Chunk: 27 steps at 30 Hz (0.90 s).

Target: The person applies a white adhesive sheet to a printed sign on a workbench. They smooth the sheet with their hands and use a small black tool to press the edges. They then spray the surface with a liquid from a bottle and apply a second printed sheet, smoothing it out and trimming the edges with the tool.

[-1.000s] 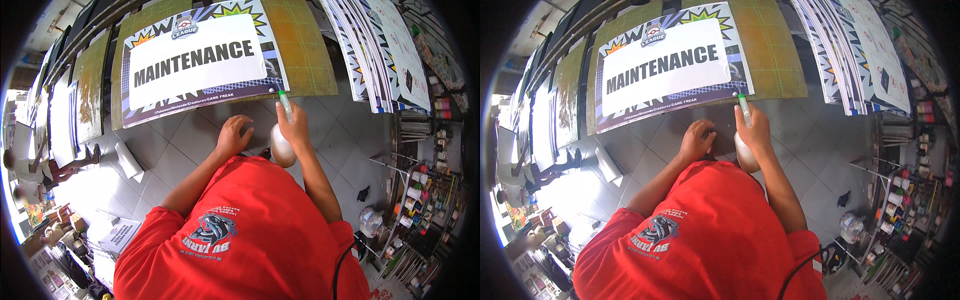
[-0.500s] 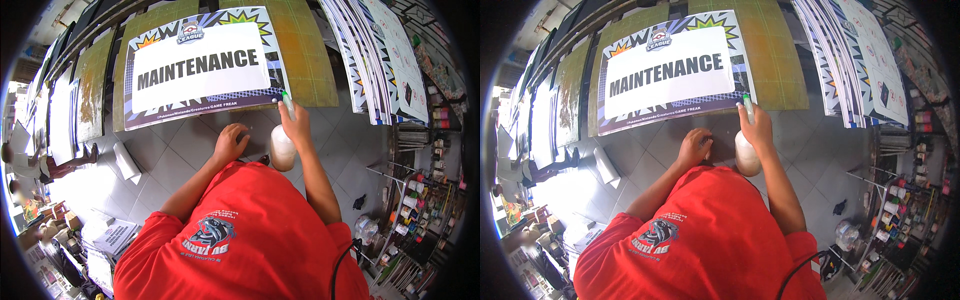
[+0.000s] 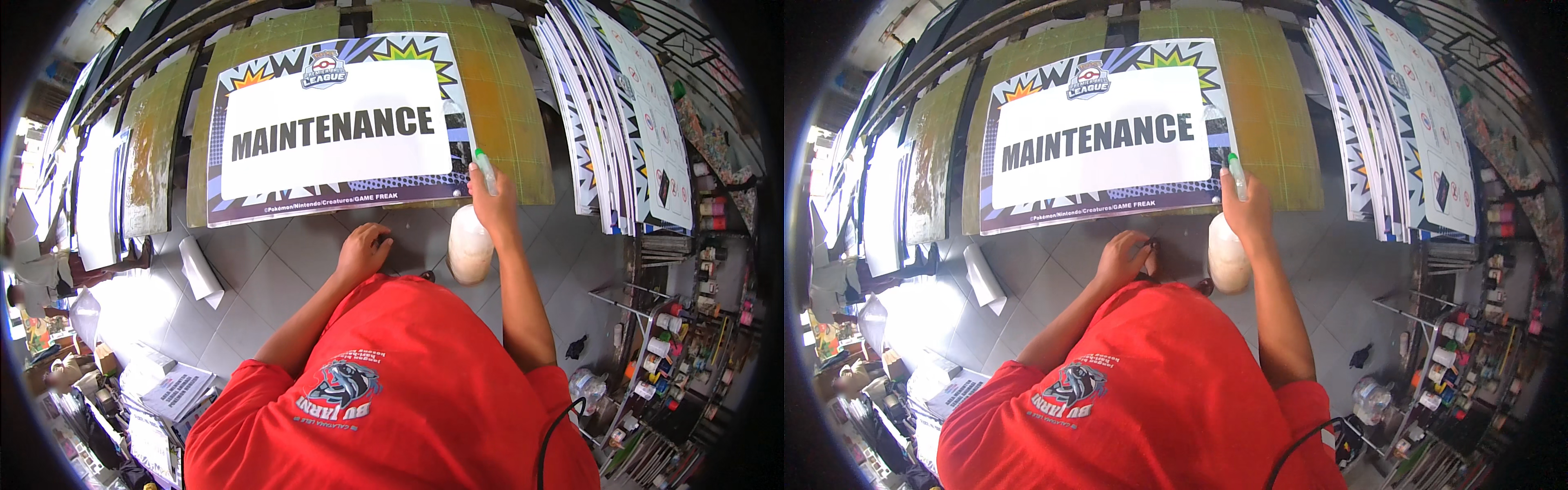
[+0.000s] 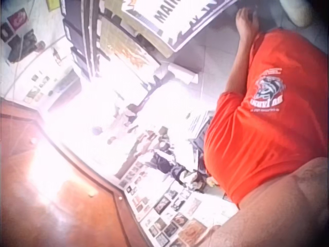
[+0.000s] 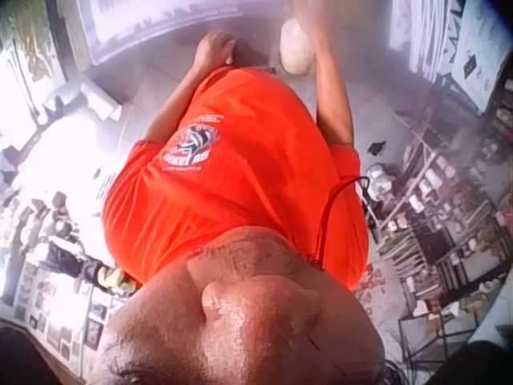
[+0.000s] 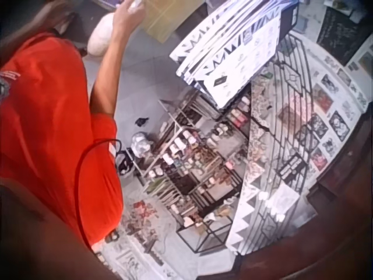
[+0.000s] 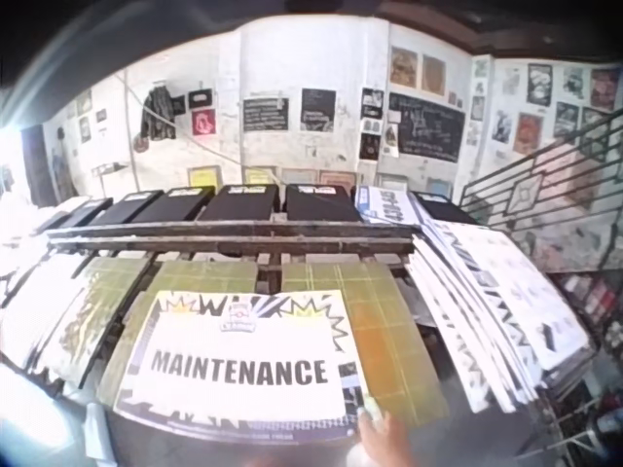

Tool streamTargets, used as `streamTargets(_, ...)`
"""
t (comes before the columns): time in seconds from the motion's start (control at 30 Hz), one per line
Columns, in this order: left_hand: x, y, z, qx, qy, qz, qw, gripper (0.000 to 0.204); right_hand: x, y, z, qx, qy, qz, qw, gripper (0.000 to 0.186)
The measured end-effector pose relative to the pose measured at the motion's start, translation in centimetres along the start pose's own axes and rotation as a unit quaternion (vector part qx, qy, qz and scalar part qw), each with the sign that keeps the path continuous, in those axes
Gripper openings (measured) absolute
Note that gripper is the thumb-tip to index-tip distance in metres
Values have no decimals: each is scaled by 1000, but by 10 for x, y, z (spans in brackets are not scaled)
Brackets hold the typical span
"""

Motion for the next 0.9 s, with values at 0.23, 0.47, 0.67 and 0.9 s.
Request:
streamTargets(0.23,-6,-20,24,8,7,30,1000,21,-18,-16,-7,24,-8,7,1000,38)
streamTargets(0.47,-11,-37,39,3,9,45,999,22,-39,-19,-11,23,10,25,999,40)
streamTargets(0.67,-5,-38,43,-15,16,59,998,21,-69,-28,-5,-23,-59,-40,997,37)
streamTargets(0.9,5,-14,38,39,38,119,991,19,-111,-38,-1,-27,-103,-19,994,41)
Point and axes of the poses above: each hand's wrist, its own x-axis away from the middle knuckle, its own z-axis out of the back of the hand, y = z × x, the point moved 5 cm from there along -x, towards the middle knuckle, and after that the axes turned 10 degrees about x, right-handed, at the moved point
